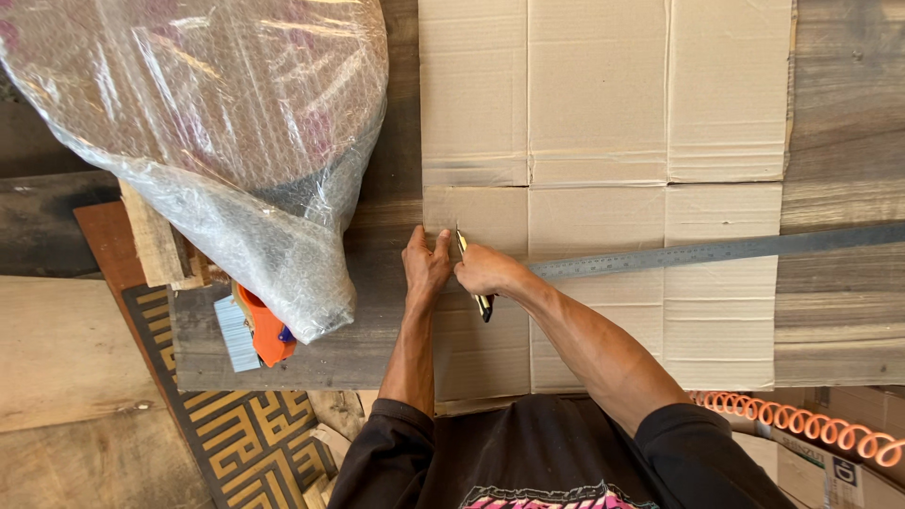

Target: The person uses a metal ruler and a utility knife to cut a large piece of cardboard into smaller rectangular sections on a wooden workbench. They measure and score the cardboard along straight lines, then separate the cut pieces. The person also uses a sanding block on the edges of the cut cardboard.

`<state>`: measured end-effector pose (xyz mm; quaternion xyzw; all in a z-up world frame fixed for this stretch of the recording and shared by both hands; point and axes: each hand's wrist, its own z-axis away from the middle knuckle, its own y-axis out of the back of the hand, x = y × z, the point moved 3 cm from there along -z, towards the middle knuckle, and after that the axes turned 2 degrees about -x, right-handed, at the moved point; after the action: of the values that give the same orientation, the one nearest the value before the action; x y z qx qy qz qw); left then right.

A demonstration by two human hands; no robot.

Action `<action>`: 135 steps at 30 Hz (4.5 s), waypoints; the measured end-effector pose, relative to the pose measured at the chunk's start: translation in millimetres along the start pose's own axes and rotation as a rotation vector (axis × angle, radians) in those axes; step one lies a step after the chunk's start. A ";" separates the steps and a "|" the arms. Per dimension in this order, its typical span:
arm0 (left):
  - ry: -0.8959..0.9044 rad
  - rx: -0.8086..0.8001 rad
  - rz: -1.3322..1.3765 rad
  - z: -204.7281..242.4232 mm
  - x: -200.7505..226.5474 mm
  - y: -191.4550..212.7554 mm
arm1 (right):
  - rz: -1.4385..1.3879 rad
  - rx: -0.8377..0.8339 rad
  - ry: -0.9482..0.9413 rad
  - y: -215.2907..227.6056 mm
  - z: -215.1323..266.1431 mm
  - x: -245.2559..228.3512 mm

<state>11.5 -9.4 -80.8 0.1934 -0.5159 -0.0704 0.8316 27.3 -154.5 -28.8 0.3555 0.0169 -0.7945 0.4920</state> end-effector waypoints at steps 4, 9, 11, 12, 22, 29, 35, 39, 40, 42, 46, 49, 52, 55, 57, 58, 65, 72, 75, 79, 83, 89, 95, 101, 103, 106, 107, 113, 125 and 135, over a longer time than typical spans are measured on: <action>0.033 0.006 0.007 -2.9 -7.7 0.0 | -0.045 -0.025 0.018 -4.7 27.3 -7.3; 0.004 -0.008 -0.006 -3.8 -3.6 -1.5 | -0.019 -0.026 -0.025 -5.4 24.7 2.1; 0.002 -0.003 -0.013 -1.3 0.2 1.4 | -0.036 -0.021 -0.019 -10.3 15.7 5.9; 0.001 -0.002 -0.019 -0.2 3.1 0.9 | -0.053 -0.016 -0.018 -10.9 11.7 8.9; 0.046 -0.012 -0.004 4.6 13.9 5.3 | -0.040 -0.040 -0.008 -14.7 16.4 13.6; 0.062 -0.014 -0.013 -2.9 3.0 6.2 | 0.002 -0.117 -0.022 -23.0 44.2 1.9; 0.093 -0.060 0.002 7.8 19.8 11.6 | -0.062 -0.123 0.024 -13.3 44.2 5.0; 0.098 -0.061 0.055 2.3 15.7 9.8 | 0.001 -0.171 0.012 4.9 81.5 -12.2; 0.102 -0.056 0.057 8.3 22.8 15.8 | 0.005 -0.176 0.012 11.3 95.4 -15.7; 0.115 -0.107 0.071 12.2 42.2 24.0 | -0.099 -0.130 0.001 32.2 119.6 -24.0; 0.121 -0.179 0.105 -6.5 45.4 23.6 | -0.040 -0.006 0.038 51.2 101.2 -0.8; 0.113 -0.197 0.225 -7.8 80.8 32.8 | -0.095 0.142 0.073 42.9 81.7 2.1; 0.062 -0.159 0.289 -19.7 87.6 30.5 | -0.113 0.215 0.077 31.0 63.2 -6.9; 0.039 -0.181 0.224 -24.3 92.3 23.2 | -0.150 0.228 0.090 21.8 43.9 -10.7; 0.000 -0.146 0.193 -32.4 78.3 15.6 | -0.207 0.252 0.115 17.3 25.6 -2.5; -0.003 -0.145 0.191 -33.6 77.9 14.6 | -0.208 0.254 0.118 20.2 22.7 -4.1; -0.001 -0.139 0.208 -35.3 69.1 13.5 | -0.220 0.271 0.099 24.8 27.5 -4.7; -0.010 -0.161 0.197 -39.4 61.5 13.0 | -0.019 0.331 0.263 28.0 36.7 17.9; -0.011 -0.153 0.212 -39.1 59.6 14.8 | 0.270 0.379 0.240 39.9 39.8 27.3; 0.015 -0.153 0.213 -36.9 64.6 17.3 | 0.527 0.364 0.191 77.7 62.4 -2.5; 0.022 -0.145 0.247 -46.3 47.4 9.2 | 0.702 0.341 0.214 85.7 59.6 -9.9; 0.064 -0.145 0.302 -43.0 42.1 12.3 | 0.533 0.283 0.171 74.7 36.9 9.9; 0.121 -0.190 0.278 -15.4 43.8 21.2 | 0.491 0.195 0.199 66.1 36.5 7.3; 0.118 -0.177 0.244 -11.5 15.3 15.2 | 0.505 0.178 0.230 62.5 14.0 29.4; 0.111 -0.165 0.259 -14.1 4.2 11.8 | 0.514 0.167 0.236 64.4 17.1 24.6; 0.107 -0.156 0.263 -20.1 -9.4 5.3 | 0.517 0.169 0.269 75.9 33.2 4.7; 0.106 -0.137 0.266 -19.7 -13.8 5.1 | 0.542 0.174 0.277 78.6 39.1 -1.7; 0.115 -0.100 0.285 -13.9 -10.6 8.1 | 0.711 0.165 0.288 89.5 51.1 -39.9; 0.052 -0.041 0.308 -22.2 -30.4 -1.6 | 0.990 0.183 0.286 63.6 8.2 -49.8; 0.053 -0.036 0.319 -28.4 -50.3 -9.4 | 1.204 0.280 0.278 47.5 4.8 -51.1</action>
<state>14.4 5.0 -137.5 0.0957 -0.5168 0.0584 0.8487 75.8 -141.4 19.9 0.4636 -0.2263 -0.3194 0.7949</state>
